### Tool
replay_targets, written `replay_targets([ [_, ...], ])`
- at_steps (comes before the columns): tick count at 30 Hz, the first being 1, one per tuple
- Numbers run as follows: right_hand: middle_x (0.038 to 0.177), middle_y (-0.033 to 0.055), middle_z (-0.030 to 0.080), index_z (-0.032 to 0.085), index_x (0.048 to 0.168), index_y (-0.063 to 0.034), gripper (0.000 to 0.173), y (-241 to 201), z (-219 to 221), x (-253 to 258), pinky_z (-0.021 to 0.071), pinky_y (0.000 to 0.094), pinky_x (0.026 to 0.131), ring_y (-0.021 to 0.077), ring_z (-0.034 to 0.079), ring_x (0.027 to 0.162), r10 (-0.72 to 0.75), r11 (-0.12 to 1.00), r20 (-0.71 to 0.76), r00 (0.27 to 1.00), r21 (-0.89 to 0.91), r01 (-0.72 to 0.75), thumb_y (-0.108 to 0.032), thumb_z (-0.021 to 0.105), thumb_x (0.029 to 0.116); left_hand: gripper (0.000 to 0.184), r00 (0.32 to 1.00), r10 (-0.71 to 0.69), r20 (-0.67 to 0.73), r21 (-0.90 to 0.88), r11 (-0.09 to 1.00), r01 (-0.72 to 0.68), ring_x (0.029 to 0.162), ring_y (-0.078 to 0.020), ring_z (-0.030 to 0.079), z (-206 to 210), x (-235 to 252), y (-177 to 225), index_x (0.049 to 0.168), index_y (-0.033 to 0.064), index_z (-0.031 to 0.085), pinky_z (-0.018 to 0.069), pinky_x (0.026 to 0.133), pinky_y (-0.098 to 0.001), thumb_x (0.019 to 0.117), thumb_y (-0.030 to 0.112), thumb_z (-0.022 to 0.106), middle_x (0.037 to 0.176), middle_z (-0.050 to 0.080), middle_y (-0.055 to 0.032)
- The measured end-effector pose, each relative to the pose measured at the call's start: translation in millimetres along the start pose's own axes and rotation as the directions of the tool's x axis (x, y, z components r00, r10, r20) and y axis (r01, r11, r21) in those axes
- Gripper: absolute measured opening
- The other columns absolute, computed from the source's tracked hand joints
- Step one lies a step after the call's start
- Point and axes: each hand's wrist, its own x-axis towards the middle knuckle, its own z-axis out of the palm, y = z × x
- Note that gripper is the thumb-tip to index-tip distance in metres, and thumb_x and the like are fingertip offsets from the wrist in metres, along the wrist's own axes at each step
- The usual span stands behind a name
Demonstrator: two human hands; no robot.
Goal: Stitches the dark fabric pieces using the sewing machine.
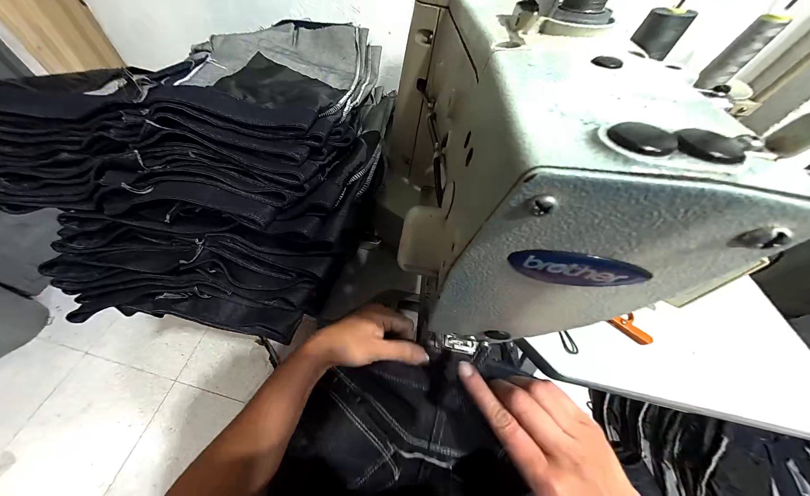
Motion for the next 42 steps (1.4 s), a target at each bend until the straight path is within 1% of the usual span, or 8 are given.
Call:
replay_targets([
  [6, 0.101, 0.0115, 0.062, 0.069, 0.116, -0.0115, 0.023, 17.1, -6.5, -10.8, 0.0493, 0.0299, 0.088, 0.0254, 0.059, 0.097, 0.054, 0.998, -0.06, 0.997, -0.025, -0.055, -0.007, 0.051, 0.1028, 0.038, 0.996, 0.083, 0.018, 0.141, 0.986, -0.085, 0.065, -0.0027, 0.05, 11.9, -9.4, 6.7, 0.078, 0.0009, 0.067, 0.0397, 0.062, -0.0228, 0.0942, 0.036, 0.072, 0.068, 0.058, 0.0001],
  [9, 0.083, 0.0085, 0.068, 0.076, 0.109, -0.0101, 0.026, 20.0, 0.1, -4.2, 0.0509, 0.0273, 0.069, 0.0217, 0.064, 0.078, 0.105, 0.992, -0.071, 0.992, -0.065, -0.11, -0.004, 0.052, 0.0998, 0.038, 1.0, 0.017, 0.01, 0.174, 0.985, -0.018, 0.073, -0.0071, 0.053, 9.5, -5.9, 11.1, 0.082, 0.0014, 0.069, 0.0435, 0.07, -0.0281, 0.0941, 0.038, 0.072, 0.075, 0.061, -0.0029],
  [15, 0.091, 0.0017, 0.077, 0.078, 0.105, -0.009, 0.022, 6.0, 8.4, 12.5, 0.0548, 0.013, 0.075, 0.0001, 0.069, 0.08, 0.404, 0.749, 0.128, 0.906, 0.522, -0.407, -0.018, 0.058, 0.1004, 0.04, 0.991, -0.135, 0.001, 0.257, 0.957, 0.131, 0.091, -0.0177, 0.061, 7.5, -4.0, 23.2, 0.095, 0.0018, 0.071, 0.0479, 0.086, -0.0398, 0.0931, 0.042, 0.072, 0.09, 0.067, -0.0091],
  [21, 0.087, -0.0051, 0.074, 0.076, 0.093, -0.0176, 0.014, 12.3, 18.8, 10.4, 0.051, 0.0165, 0.078, 0.0003, 0.065, 0.087, 0.458, 0.733, 0.136, 0.879, 0.501, -0.459, -0.026, 0.065, 0.0926, 0.051, 0.85, 0.101, -0.516, 0.47, 0.864, 0.183, 0.084, -0.0232, 0.068, 47.4, -27.4, 34.9, 0.109, 0.0047, 0.069, 0.0591, 0.074, -0.0411, 0.0819, 0.046, 0.081, 0.099, 0.068, -0.011],
  [28, 0.086, 0.0007, 0.074, 0.073, 0.088, -0.0153, 0.013, 11.4, 24.5, 15.1, 0.0514, 0.0145, 0.083, 0.0053, 0.068, 0.091, 0.38, 0.865, -0.006, 0.925, 0.355, -0.354, -0.021, 0.064, 0.0937, 0.014, 0.87, -0.154, -0.468, -0.41, 0.91, -0.06, 0.074, -0.0143, 0.076, 109.2, -53.7, 45.9, 0.103, -0.0049, 0.068, 0.0657, 0.069, -0.0308, 0.0981, 0.008, 0.065, 0.089, 0.076, -0.0097],
  [36, 0.105, 0.0097, 0.075, 0.071, 0.108, -0.0081, 0.024, 1.6, 32.0, -0.5, 0.0524, 0.0237, 0.096, 0.0192, 0.069, 0.106, 0.164, 0.979, -0.094, 0.982, 0.141, -0.15, -0.002, 0.049, 0.1021, 0.013, 0.817, -0.269, -0.51, -0.494, 0.869, -0.022, 0.067, -0.0164, 0.076, 112.4, -41.2, 42.1, 0.089, 0.0009, 0.059, 0.0663, 0.065, -0.0329, 0.0886, -0.001, 0.072, 0.078, 0.073, -0.0059],
  [40, 0.11, 0.0107, 0.071, 0.071, 0.118, -0.0128, 0.032, 5.2, 25.3, -5.7, 0.0514, 0.0255, 0.097, 0.0213, 0.066, 0.108, 0.192, 0.97, 0.012, 0.981, 0.147, -0.191, -0.001, 0.046, 0.101, 0.026, 0.804, 0.241, -0.543, 0.276, 0.956, -0.1, 0.058, -0.0127, 0.07, 108.9, -42.1, 25.8, 0.11, -0.0028, 0.064, 0.0599, 0.055, -0.0255, 0.0948, 0.016, 0.071, 0.071, 0.069, -0.0065],
  [42, 0.105, 0.0101, 0.068, 0.07, 0.119, -0.0154, 0.032, 7.6, 28.2, -5.0, 0.0525, 0.0281, 0.091, 0.022, 0.064, 0.102, 0.209, 0.962, 0.012, 0.978, 0.178, -0.208, -0.002, 0.047, 0.1013, 0.019, 0.65, 0.666, -0.366, 0.769, 0.61, -0.192, 0.064, -0.0146, 0.059, 98.4, -39.9, 6.1, 0.11, 0.0098, 0.072, 0.0516, 0.064, -0.0253, 0.1002, 0.024, 0.065, 0.071, 0.06, -0.002],
])
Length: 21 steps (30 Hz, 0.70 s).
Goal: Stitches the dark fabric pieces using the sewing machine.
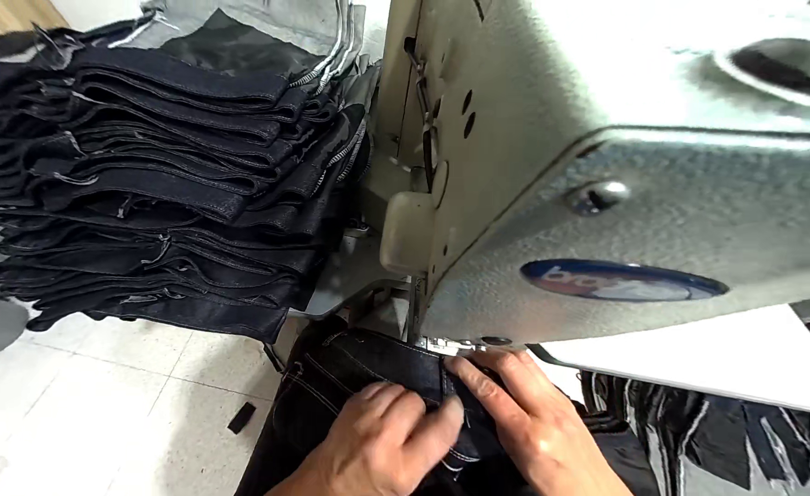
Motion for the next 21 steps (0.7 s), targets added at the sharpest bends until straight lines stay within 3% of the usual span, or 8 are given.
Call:
replay_targets([
  [1, 0.102, 0.009, 0.067, 0.069, 0.118, -0.0169, 0.031, 0.9, 1.0, 1.7, 0.0527, 0.0286, 0.086, 0.0218, 0.063, 0.097, 0.005, 1.0, -0.006, 1.0, 0.009, -0.005, -0.003, 0.047, 0.1014, 0.017, 0.989, 0.145, -0.023, 0.075, 0.987, -0.143, 0.075, -0.0174, 0.056, -0.2, 0.7, -9.0, 0.112, 0.0142, 0.073, 0.0472, 0.074, -0.0287, 0.1017, 0.022, 0.062, 0.078, 0.059, -0.0016],
  [3, 0.094, 0.0077, 0.064, 0.071, 0.115, -0.0203, 0.028, 5.7, 1.9, 5.6, 0.0528, 0.0282, 0.077, 0.0197, 0.062, 0.087, 0.02, 0.999, -0.023, 1.0, 0.043, -0.019, -0.008, 0.05, 0.1016, 0.018, 0.962, 0.274, 0.012, 0.125, 0.954, -0.273, 0.103, -0.0191, 0.062, -2.0, 4.8, -21.1, 0.116, 0.0166, 0.071, 0.0467, 0.096, -0.0326, 0.1034, 0.02, 0.058, 0.108, 0.07, -0.0017],
  [5, 0.093, 0.0056, 0.063, 0.073, 0.115, -0.0247, 0.022, 15.0, 0.8, 3.9, 0.0537, 0.0234, 0.078, 0.0132, 0.063, 0.087, 0.085, 0.98, -0.009, 0.996, 0.182, -0.082, -0.021, 0.054, 0.1051, 0.022, 0.954, 0.289, 0.073, 0.076, 0.953, -0.295, 0.115, -0.0185, 0.064, -1.6, 6.4, -28.1, 0.119, 0.014, 0.07, 0.0475, 0.102, -0.0314, 0.1048, 0.025, 0.058, 0.12, 0.072, -0.0026],
  [7, 0.096, 0.0026, 0.066, 0.073, 0.112, -0.0197, 0.024, 26.1, 0.9, -4.1, 0.0526, 0.0196, 0.083, 0.0063, 0.063, 0.092, 0.196, 0.923, 0.004, 0.981, 0.337, -0.185, -0.035, 0.055, 0.1054, 0.025, 0.962, 0.247, 0.117, 0.034, 0.967, -0.253, 0.115, -0.0173, 0.063, -3.2, 8.4, -30.6, 0.122, 0.0151, 0.07, 0.0476, 0.102, -0.0291, 0.1046, 0.03, 0.059, 0.121, 0.071, -0.0011],
  [9, 0.094, 0.0006, 0.071, 0.068, 0.106, -0.0112, 0.035, 33.7, 6.1, -15.1, 0.0539, 0.0269, 0.086, 0.0052, 0.067, 0.092, 0.326, 0.868, 0.032, 0.945, 0.386, -0.312, -0.043, 0.053, 0.1048, 0.026, 0.969, 0.209, 0.135, 0.03, 0.976, -0.215, 0.115, -0.0163, 0.063, -4.6, 11.5, -30.6, 0.121, 0.0167, 0.071, 0.0476, 0.101, -0.0273, 0.1041, 0.032, 0.059, 0.121, 0.072, 0.0008],
  [11, 0.085, -0.0031, 0.071, 0.071, 0.095, -0.0126, 0.041, 38.9, 13.9, -19.3, 0.0494, 0.0299, 0.085, 0.0034, 0.065, 0.085, 0.414, 0.829, 0.024, 0.91, 0.402, -0.388, -0.048, 0.051, 0.104, 0.025, 0.977, 0.169, 0.134, 0.057, 0.983, -0.177, 0.115, -0.0162, 0.063, -2.0, 14.9, -28.1, 0.12, 0.0173, 0.072, 0.0478, 0.1, -0.0266, 0.1041, 0.032, 0.059, 0.121, 0.072, 0.0015],
  [15, 0.079, -0.0055, 0.068, 0.069, 0.089, -0.0148, 0.041, 46.0, 15.2, -10.1, 0.0468, 0.0243, 0.082, 0.0002, 0.062, 0.081, 0.395, 0.858, -0.064, 0.917, 0.382, -0.343, -0.048, 0.051, 0.1047, 0.025, 0.988, 0.112, 0.104, 0.096, 0.988, -0.122, 0.112, -0.0154, 0.064, 3.6, 21.4, -24.9, 0.116, 0.0181, 0.075, 0.0485, 0.098, -0.0261, 0.1036, 0.033, 0.059, 0.118, 0.074, 0.0026],
  [21, 0.08, -0.0026, 0.068, 0.067, 0.09, -0.0145, 0.039, 48.1, 12.6, -16.8, 0.0464, 0.0244, 0.084, 0.0019, 0.061, 0.081, 0.37, 0.848, -0.04, 0.928, 0.422, -0.32, -0.047, 0.051, 0.1051, 0.023, 0.986, 0.119, 0.113, 0.056, 0.99, -0.126, 0.113, -0.0137, 0.063, 0.7, 20.6, -23.0, 0.115, 0.0187, 0.075, 0.0458, 0.101, -0.0257, 0.1033, 0.033, 0.06, 0.118, 0.074, 0.0039],
])
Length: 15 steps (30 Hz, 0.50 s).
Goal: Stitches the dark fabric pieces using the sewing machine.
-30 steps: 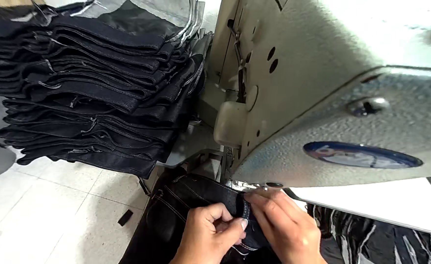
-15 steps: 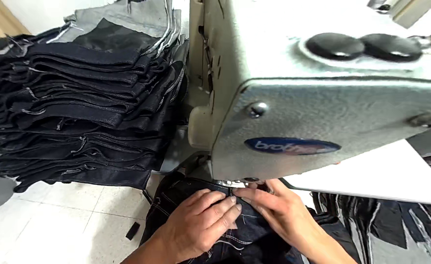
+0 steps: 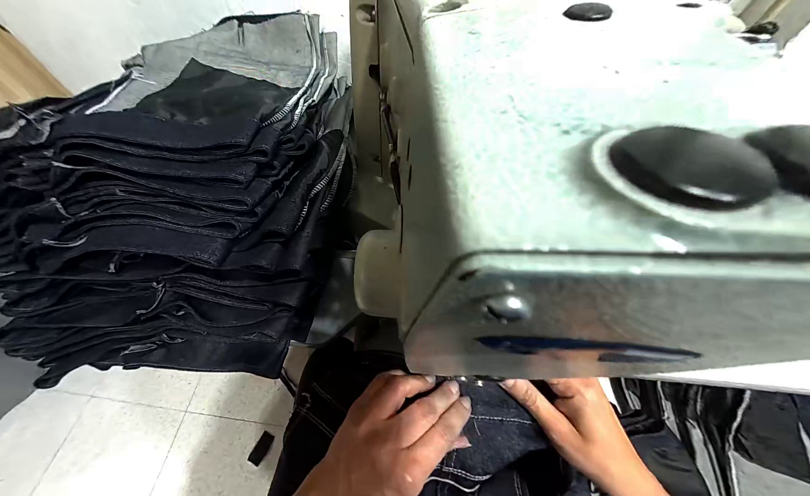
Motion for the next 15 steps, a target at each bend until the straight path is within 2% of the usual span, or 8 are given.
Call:
replay_targets([
  [5, 0.08, -0.0033, 0.069, 0.069, 0.09, -0.0141, 0.04, -2.3, 0.7, -0.4, 0.0468, 0.02, 0.08, -0.0006, 0.061, 0.082, 0.015, 1.0, 0.0, 1.0, -0.023, -0.015, -0.048, 0.052, 0.1041, 0.023, 1.0, -0.001, -0.006, -0.047, 0.999, 0.001, 0.115, -0.0132, 0.062, 0.7, -3.0, -3.5, 0.115, 0.0188, 0.075, 0.0451, 0.102, -0.0249, 0.1027, 0.032, 0.061, 0.119, 0.073, 0.0036],
  [8, 0.08, -0.0033, 0.069, 0.069, 0.09, -0.0141, 0.04, -3.6, 2.7, 0.8, 0.0462, 0.0213, 0.079, 0.0002, 0.062, 0.081, 0.022, 0.999, -0.012, 1.0, -0.027, -0.022, -0.047, 0.053, 0.104, 0.022, 0.999, 0.008, -0.034, -0.077, 0.997, -0.01, 0.114, -0.0125, 0.062, 1.7, -5.9, -8.1, 0.115, 0.0179, 0.075, 0.0447, 0.102, -0.0253, 0.1021, 0.031, 0.063, 0.118, 0.073, 0.0034],
  [10, 0.08, -0.0058, 0.069, 0.07, 0.09, -0.0154, 0.039, -2.5, 1.0, -0.3, 0.0481, 0.019, 0.079, -0.0024, 0.062, 0.081, 0.034, 0.999, -0.016, 0.999, -0.023, -0.035, -0.048, 0.053, 0.1038, 0.021, 0.999, 0.019, -0.049, -0.087, 0.996, -0.023, 0.113, -0.0122, 0.061, 3.9, -7.3, -8.6, 0.115, 0.0181, 0.075, 0.0448, 0.1, -0.0253, 0.102, 0.03, 0.063, 0.119, 0.073, 0.0041],
  [15, 0.081, -0.0029, 0.07, 0.07, 0.09, -0.014, 0.04, -4.4, 4.5, 0.5, 0.0494, 0.0238, 0.081, 0.0015, 0.064, 0.083, 0.024, 0.998, -0.01, 1.0, -0.053, -0.024, -0.047, 0.052, 0.1045, 0.018, 0.996, 0.045, -0.081, -0.1, 0.994, -0.053, 0.108, -0.0124, 0.061, 5.2, -7.4, -11.6, 0.112, 0.0178, 0.075, 0.0453, 0.097, -0.0257, 0.1014, 0.028, 0.065, 0.116, 0.072, 0.0038],
])
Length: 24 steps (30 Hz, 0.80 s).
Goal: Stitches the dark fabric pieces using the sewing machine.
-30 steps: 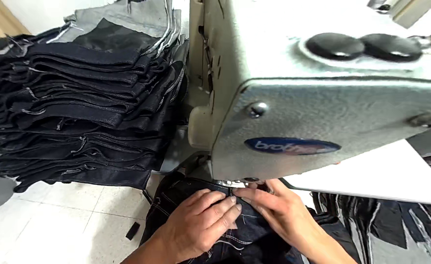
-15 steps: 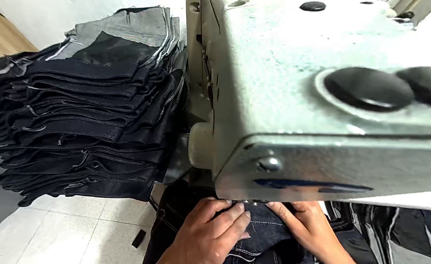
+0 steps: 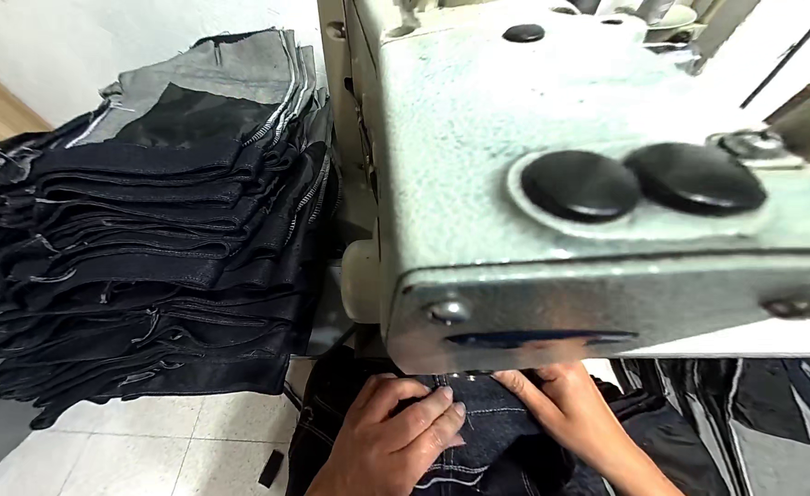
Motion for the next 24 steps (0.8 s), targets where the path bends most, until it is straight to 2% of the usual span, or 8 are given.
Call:
replay_targets([
  [9, 0.079, -0.0043, 0.068, 0.072, 0.089, -0.0142, 0.042, -0.1, -1.6, -1.6, 0.0495, 0.0206, 0.075, -0.001, 0.063, 0.08, 0.059, 0.998, 0.023, 0.998, 0.022, -0.059, -0.049, 0.053, 0.1028, 0.019, 0.999, -0.046, 0.022, -0.102, 0.994, 0.048, 0.111, -0.0104, 0.062, 0.6, 0.3, 0.5, 0.112, 0.0188, 0.076, 0.045, 0.1, -0.0238, 0.1001, 0.03, 0.066, 0.118, 0.074, 0.005],
  [13, 0.079, -0.0048, 0.069, 0.072, 0.089, -0.0138, 0.041, -0.8, -3.4, 0.2, 0.0497, 0.0202, 0.075, -0.0024, 0.063, 0.079, 0.069, 0.997, 0.038, 0.997, 0.037, -0.07, -0.049, 0.055, 0.102, 0.024, 0.969, -0.231, 0.086, -0.249, 0.937, 0.245, 0.113, -0.0115, 0.067, -18.4, 9.4, -2.8, 0.099, 0.0128, 0.078, 0.0491, 0.104, -0.026, 0.103, 0.03, 0.061, 0.106, 0.077, -0.001],
  [15, 0.08, -0.0055, 0.069, 0.073, 0.09, -0.0144, 0.04, -1.5, -2.4, 1.0, 0.0498, 0.0201, 0.075, -0.0028, 0.063, 0.079, 0.076, 0.996, 0.044, 0.996, 0.043, -0.078, -0.048, 0.055, 0.1015, 0.031, 0.903, -0.427, 0.04, -0.144, 0.892, 0.428, 0.103, -0.0128, 0.071, -19.5, 14.1, -8.1, 0.095, 0.007, 0.078, 0.0536, 0.097, -0.029, 0.1004, 0.032, 0.061, 0.097, 0.078, -0.0054],
  [16, 0.08, -0.0051, 0.069, 0.073, 0.09, -0.0141, 0.04, -1.8, -1.5, 1.0, 0.0496, 0.0213, 0.075, -0.0021, 0.063, 0.079, 0.078, 0.995, 0.05, 0.996, 0.054, -0.081, -0.049, 0.055, 0.1014, 0.036, 0.857, -0.511, 0.062, -0.098, 0.852, 0.515, 0.104, -0.0156, 0.071, -16.9, 15.0, -11.3, 0.101, 0.0028, 0.077, 0.0558, 0.096, -0.0326, 0.099, 0.035, 0.06, 0.101, 0.077, -0.0091],
  [18, 0.08, -0.0042, 0.07, 0.073, 0.091, -0.0137, 0.041, -1.7, -0.3, 0.6, 0.0503, 0.0231, 0.075, -0.0009, 0.063, 0.079, 0.076, 0.995, 0.059, 0.995, 0.067, -0.08, -0.049, 0.055, 0.1013, 0.048, 0.736, -0.632, 0.242, -0.098, 0.739, 0.666, 0.108, -0.0191, 0.07, -12.5, 17.2, -12.2, 0.119, -0.0041, 0.068, 0.0559, 0.097, -0.0396, 0.102, 0.038, 0.053, 0.11, 0.073, -0.0146],
  [20, 0.079, -0.0033, 0.069, 0.072, 0.091, -0.0129, 0.041, -1.3, 0.1, -0.5, 0.0495, 0.0248, 0.076, 0.0, 0.063, 0.078, 0.074, 0.993, 0.066, 0.995, 0.092, -0.08, -0.049, 0.056, 0.1013, 0.052, 0.655, -0.66, 0.368, -0.105, 0.671, 0.734, 0.101, -0.0208, 0.071, -10.5, 20.6, -8.1, 0.126, -0.0075, 0.061, 0.0562, 0.092, -0.0417, 0.1048, 0.038, 0.047, 0.105, 0.073, -0.0168],
  [22, 0.081, -0.0042, 0.07, 0.072, 0.092, -0.0138, 0.04, -0.3, 0.6, -0.9, 0.0486, 0.0258, 0.079, -0.0009, 0.062, 0.081, 0.082, 0.988, 0.082, 0.993, 0.127, -0.092, -0.049, 0.056, 0.1016, 0.047, 0.685, -0.643, 0.343, -0.109, 0.697, 0.709, 0.091, -0.0203, 0.073, -9.2, 20.1, -5.3, 0.121, -0.0084, 0.063, 0.0583, 0.084, -0.0409, 0.1049, 0.033, 0.047, 0.095, 0.073, -0.015],
  [24, 0.08, -0.0055, 0.069, 0.072, 0.091, -0.0146, 0.04, 0.3, -0.2, 5.4, 0.0491, 0.0261, 0.079, -0.0016, 0.062, 0.08, 0.088, 0.987, 0.071, 0.994, 0.127, -0.096, -0.05, 0.055, 0.1016, 0.037, 0.762, -0.604, 0.235, -0.119, 0.76, 0.639, 0.088, -0.0178, 0.072, -4.8, 19.0, -7.9, 0.112, -0.007, 0.067, 0.0586, 0.082, -0.0363, 0.1038, 0.025, 0.049, 0.09, 0.073, -0.0136],
])
